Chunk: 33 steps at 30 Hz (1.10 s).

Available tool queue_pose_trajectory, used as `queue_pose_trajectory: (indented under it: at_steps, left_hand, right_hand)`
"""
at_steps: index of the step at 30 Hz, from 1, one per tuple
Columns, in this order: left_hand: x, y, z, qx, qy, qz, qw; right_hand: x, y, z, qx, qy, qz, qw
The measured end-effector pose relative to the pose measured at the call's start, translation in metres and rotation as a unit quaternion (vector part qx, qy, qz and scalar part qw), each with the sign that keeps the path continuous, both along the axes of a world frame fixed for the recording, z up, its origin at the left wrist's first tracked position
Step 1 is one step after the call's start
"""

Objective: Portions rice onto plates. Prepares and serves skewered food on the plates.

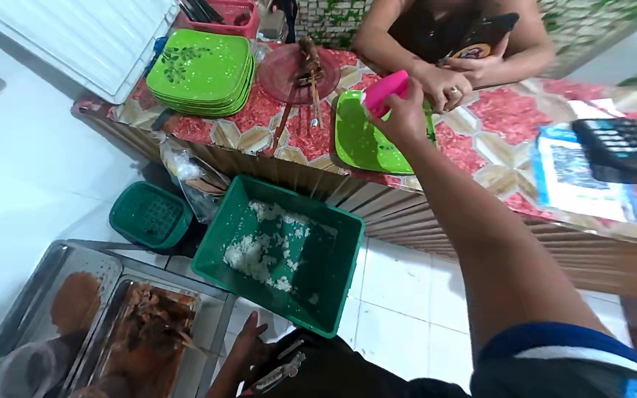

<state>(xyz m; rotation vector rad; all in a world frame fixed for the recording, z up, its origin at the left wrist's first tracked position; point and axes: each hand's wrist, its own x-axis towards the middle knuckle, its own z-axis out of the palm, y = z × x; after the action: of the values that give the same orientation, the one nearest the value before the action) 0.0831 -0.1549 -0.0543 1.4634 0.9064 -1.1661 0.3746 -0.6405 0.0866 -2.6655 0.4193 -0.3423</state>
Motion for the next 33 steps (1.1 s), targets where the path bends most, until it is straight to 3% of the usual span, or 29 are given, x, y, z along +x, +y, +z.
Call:
queue_pose_trajectory:
  at_steps: [3, 5, 12, 18, 22, 25, 30, 33]
  left_hand:
    - [-0.002, 0.002, 0.0, -0.003, -0.003, 0.004, 1.0]
    - [-0.004, 0.005, 0.0, -0.001, 0.002, 0.009, 1.0]
    - [-0.005, 0.01, -0.004, -0.01, -0.005, 0.011, 1.0]
    - [-0.002, 0.002, -0.005, -0.019, -0.005, 0.004, 1.0]
    - [0.008, 0.005, 0.004, 0.002, -0.02, -0.062, 0.998]
    - [0.042, 0.001, 0.035, -0.005, -0.098, -0.145, 0.985]
    - [0.209, -0.016, 0.143, 0.046, -0.34, -0.165, 0.925]
    - [0.32, -0.039, 0.159, 0.101, -0.427, -0.146, 0.887]
  right_hand:
    - [0.009, -0.002, -0.022, -0.136, 0.009, 0.064, 0.989]
    - [0.006, -0.002, -0.029, -0.173, -0.021, 0.078, 0.982]
    - [-0.033, 0.011, -0.019, -0.175, -0.038, 0.088, 0.98]
    - [-0.077, 0.021, -0.034, -0.188, -0.065, 0.126, 0.972]
    - [-0.079, 0.011, -0.012, -0.038, -0.112, 0.027, 0.993]
    - [-0.103, 0.002, 0.007, 0.084, -0.122, -0.04, 0.988]
    - [-0.166, 0.057, -0.011, 0.392, -0.09, 0.024, 0.915]
    - [-0.204, 0.112, -0.06, 0.49, -0.017, 0.05, 0.87]
